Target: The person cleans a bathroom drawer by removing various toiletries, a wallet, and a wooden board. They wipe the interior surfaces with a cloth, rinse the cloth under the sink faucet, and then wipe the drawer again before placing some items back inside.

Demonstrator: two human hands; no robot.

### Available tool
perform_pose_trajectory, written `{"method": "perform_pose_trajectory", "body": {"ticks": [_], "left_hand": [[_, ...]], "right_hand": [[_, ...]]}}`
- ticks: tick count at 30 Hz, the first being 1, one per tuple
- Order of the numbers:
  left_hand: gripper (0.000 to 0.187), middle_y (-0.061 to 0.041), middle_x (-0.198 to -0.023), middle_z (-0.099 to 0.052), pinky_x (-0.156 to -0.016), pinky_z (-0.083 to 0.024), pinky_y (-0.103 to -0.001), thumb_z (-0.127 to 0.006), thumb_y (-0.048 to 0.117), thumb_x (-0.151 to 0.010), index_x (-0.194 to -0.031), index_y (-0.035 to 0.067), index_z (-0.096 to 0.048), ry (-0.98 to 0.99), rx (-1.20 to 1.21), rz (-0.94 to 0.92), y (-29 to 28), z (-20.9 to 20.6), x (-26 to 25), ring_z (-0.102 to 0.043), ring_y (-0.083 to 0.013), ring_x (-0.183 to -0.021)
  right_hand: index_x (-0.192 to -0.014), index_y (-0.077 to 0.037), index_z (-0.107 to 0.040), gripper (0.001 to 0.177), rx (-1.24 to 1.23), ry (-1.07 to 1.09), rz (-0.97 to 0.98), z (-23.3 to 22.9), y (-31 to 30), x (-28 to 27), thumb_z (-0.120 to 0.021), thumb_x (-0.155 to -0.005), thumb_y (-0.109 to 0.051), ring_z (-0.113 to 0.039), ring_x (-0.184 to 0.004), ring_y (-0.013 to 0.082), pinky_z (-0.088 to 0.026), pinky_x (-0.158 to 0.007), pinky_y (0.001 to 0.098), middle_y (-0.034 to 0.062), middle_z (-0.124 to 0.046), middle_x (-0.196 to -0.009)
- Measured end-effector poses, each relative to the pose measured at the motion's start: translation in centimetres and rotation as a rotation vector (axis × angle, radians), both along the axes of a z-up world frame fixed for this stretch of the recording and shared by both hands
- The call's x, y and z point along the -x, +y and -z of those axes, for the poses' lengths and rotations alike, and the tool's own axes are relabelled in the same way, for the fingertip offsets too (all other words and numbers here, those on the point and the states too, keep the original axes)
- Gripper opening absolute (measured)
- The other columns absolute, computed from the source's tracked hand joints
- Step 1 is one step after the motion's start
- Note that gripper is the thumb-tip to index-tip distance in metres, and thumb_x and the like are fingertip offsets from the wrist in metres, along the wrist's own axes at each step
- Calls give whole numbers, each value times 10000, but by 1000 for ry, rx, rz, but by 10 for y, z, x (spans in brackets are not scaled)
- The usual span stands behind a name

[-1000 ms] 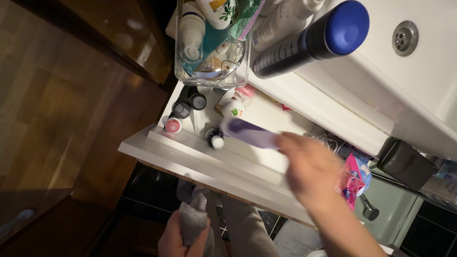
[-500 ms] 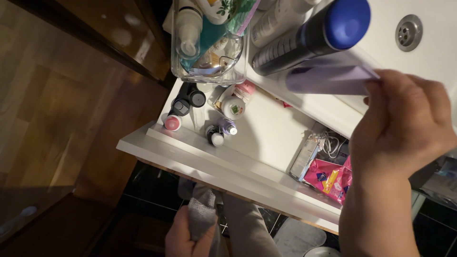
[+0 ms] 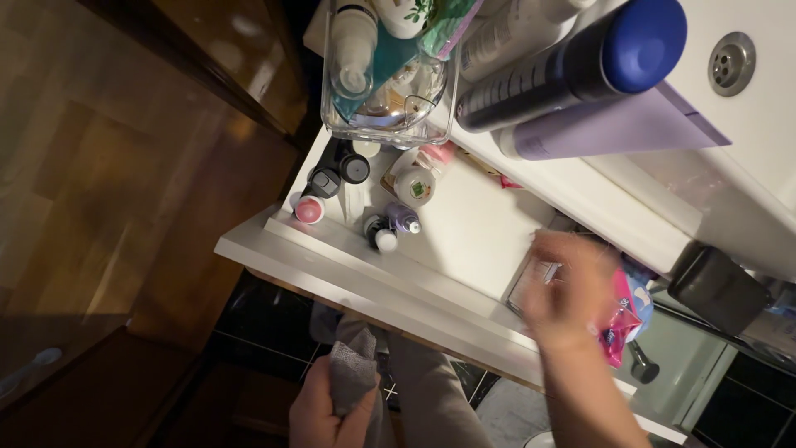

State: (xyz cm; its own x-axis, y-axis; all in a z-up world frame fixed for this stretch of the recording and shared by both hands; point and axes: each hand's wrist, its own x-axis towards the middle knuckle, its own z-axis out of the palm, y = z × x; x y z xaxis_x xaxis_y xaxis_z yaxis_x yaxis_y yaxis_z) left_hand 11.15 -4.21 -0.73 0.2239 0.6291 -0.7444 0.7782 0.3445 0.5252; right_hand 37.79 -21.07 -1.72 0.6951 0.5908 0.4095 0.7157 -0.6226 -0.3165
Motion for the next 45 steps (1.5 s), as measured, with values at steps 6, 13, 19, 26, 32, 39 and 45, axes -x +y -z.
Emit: {"method": "perform_pose_trajectory", "body": {"ticks": [6, 13, 19, 26, 32, 39, 45], "left_hand": [[459, -19, -772, -794, -702, -583, -289, -900, 274, -591, -1022, 194, -766, -30, -64, 73, -2, 8, 9, -725, -172, -684], [431, -26, -785, -811, -689, -588, -297, -884, 325, -632, -1025, 199, -762, -69, -87, 123, -6, 7, 7, -751, -183, -687], [299, -12, -713, -766, -635, -576, -290, -884, 311, -660, -899, 183, -759, -119, -56, 152, -10, 0, 0, -713, -156, -622], [305, -18, -683, -755, -628, -568, -282, -889, 294, -640, -897, 194, -759, -61, -51, 148, -20, -11, -6, -669, -154, -605], [457, -39, -658, -729, -608, -569, -296, -937, 298, -563, -971, 213, -749, -50, -182, 132, -53, 2, -9, -634, -189, -555], [434, 2, -664, -801, -629, -588, -239, -918, 203, -563, -979, 204, -795, -176, -133, 58, -68, -13, -29, -675, -116, -561], [477, -20, -702, -812, -671, -593, -255, -940, 189, -554, -1012, 193, -805, -97, -70, 60, -68, -11, -28, -667, -121, -615]], "right_hand": [[-1542, -161, -343, 690, 648, 684, -244, 94, 81, 7, -668, -939, -250, -684, -805, 500, -573, -658, 603, 185, -494, -1424], [-1470, -233, -453, 726, 620, 597, -371, 178, 77, -1, -796, -830, -202, -706, -829, 469, -580, -639, 564, 136, -523, -1461], [-1205, -120, -540, 410, 414, 419, -363, 194, 50, 1, -735, -875, -266, -668, -654, 402, -534, -519, 528, 147, -650, -1137], [-1242, -76, -582, 457, 140, 526, -98, 35, 0, 10, -790, -860, -215, -728, -941, 265, -576, -786, 386, 109, -705, -1202], [-1308, 70, -472, 682, -230, 125, 10, -108, -40, -1, -876, -773, -55, -760, -987, 324, -615, -831, 343, 247, -673, -1204], [-1301, 166, -394, 581, -267, 122, 16, -138, 0, -41, -804, -914, 25, -704, -1089, 458, -653, -774, 405, 402, -611, -1215], [-1260, 35, -469, 482, -289, 177, 177, -117, 20, -58, -845, -960, 7, -697, -778, 237, -596, -706, 285, 234, -686, -1161]]}}
